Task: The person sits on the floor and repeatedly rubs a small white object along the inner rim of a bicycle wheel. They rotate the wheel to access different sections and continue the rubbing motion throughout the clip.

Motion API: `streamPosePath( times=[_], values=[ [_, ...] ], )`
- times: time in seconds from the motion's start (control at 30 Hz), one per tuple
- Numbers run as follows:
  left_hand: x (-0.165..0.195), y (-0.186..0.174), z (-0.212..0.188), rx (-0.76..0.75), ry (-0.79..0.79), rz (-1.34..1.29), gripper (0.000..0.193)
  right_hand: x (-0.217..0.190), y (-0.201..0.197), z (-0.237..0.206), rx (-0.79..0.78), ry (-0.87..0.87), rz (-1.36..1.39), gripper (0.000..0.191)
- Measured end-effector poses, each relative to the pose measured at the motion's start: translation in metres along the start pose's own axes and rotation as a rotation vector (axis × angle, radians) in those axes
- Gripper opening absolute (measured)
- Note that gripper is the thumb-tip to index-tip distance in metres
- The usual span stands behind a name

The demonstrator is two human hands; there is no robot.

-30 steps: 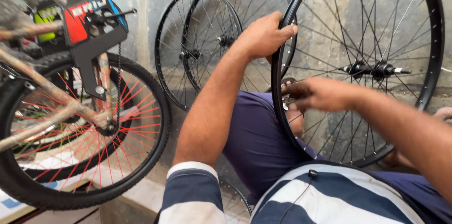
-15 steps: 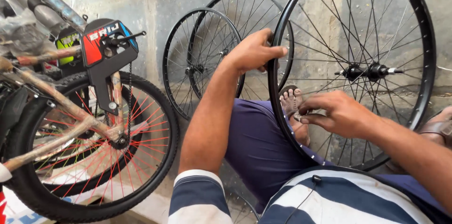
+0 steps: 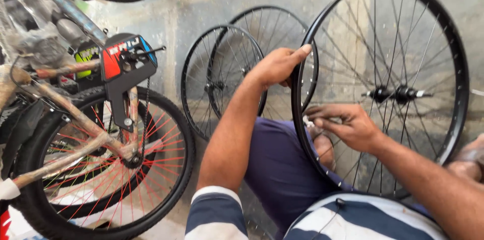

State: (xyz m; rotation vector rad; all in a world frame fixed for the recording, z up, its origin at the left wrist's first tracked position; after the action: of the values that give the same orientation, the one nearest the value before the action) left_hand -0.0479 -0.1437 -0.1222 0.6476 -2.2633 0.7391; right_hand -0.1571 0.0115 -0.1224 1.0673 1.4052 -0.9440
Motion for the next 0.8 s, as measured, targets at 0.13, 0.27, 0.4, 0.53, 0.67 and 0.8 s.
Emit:
streamPosePath(
  times=[0.13,0.27,0.4,0.53,0.67,0.8],
  values=[
    [0.002,-0.005,0.002,0.097,0.039,-0.021,0.060,0.029,-0.001,0.011,-0.141,0.254,0.216,0.030],
    [0.003,-0.005,0.000,0.127,0.062,0.018,0.050,0.062,0.002,0.018,-0.237,0.476,0.118,0.043],
    [0.003,-0.006,0.003,0.145,0.029,0.126,0.053,0.041,0.023,0.017,-0.170,0.232,-0.301,0.058],
    [0.007,-0.003,0.001,0.137,0.032,0.104,0.051,0.011,0.021,0.018,0.038,0.117,-0.899,0.036],
    [0.007,-0.004,-0.001,0.101,0.012,0.110,0.052,0.042,0.031,0.021,-0.425,0.371,-0.339,0.045],
    [0.005,-0.002,0.001,0.085,0.015,0.075,0.051,0.044,0.030,0.018,-0.389,0.318,-0.002,0.048]
  ],
)
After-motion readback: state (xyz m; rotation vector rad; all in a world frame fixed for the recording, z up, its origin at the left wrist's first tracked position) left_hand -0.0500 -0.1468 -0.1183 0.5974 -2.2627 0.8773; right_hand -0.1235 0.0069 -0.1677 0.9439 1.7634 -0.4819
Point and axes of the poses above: each hand's wrist, its own z-axis towards the middle knuckle, its own y-axis out of the palm, x = y × z, the point moved 9 cm from there along z, towards the middle knuckle, and after that the axes turned 1 degree about y, right-handed, at the moved point
